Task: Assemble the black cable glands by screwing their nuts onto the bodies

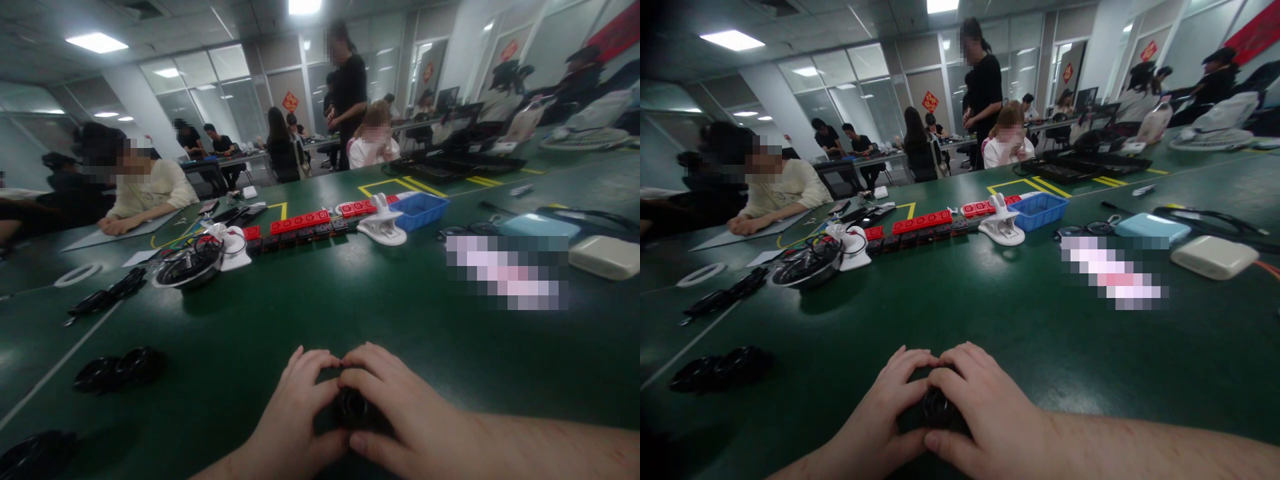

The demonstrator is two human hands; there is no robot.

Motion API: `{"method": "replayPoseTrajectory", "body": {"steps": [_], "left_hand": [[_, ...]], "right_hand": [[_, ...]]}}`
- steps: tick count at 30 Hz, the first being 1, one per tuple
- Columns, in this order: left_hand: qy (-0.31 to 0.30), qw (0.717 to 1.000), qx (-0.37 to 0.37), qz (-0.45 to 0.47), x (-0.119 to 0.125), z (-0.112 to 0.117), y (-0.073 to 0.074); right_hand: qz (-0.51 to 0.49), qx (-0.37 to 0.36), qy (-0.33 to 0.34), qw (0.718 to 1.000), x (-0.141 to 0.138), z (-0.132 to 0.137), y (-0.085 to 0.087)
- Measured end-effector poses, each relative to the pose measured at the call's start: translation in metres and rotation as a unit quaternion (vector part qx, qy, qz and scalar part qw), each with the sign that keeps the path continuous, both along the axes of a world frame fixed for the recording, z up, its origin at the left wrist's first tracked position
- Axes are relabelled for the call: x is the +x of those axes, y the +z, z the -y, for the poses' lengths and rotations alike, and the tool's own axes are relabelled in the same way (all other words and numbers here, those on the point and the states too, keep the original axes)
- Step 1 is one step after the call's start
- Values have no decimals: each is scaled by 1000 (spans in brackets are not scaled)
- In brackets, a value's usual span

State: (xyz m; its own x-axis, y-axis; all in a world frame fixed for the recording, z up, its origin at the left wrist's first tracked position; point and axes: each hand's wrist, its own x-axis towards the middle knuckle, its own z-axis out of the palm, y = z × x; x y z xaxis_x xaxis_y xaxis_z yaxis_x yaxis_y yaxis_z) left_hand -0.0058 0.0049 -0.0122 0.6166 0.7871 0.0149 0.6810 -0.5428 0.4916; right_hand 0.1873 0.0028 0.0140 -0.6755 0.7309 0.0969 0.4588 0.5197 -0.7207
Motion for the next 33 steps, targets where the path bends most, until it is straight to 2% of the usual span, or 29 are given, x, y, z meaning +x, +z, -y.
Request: {"method": "replayPoseTrajectory", "body": {"steps": [6, 14, 33], "left_hand": [[1, 1000, 0, -2, 1, 1, 1], [6, 1000, 3, -3, 2, 1, 4], [3, 1000, 13, 4, 0, 1, 0]], "right_hand": [[-21, 10, 10, 1000, 1, -1, -2], [-33, 7, -34, 999, 1, 3, -4], [-28, 37, 23, 999, 4, 2, 5]]}}
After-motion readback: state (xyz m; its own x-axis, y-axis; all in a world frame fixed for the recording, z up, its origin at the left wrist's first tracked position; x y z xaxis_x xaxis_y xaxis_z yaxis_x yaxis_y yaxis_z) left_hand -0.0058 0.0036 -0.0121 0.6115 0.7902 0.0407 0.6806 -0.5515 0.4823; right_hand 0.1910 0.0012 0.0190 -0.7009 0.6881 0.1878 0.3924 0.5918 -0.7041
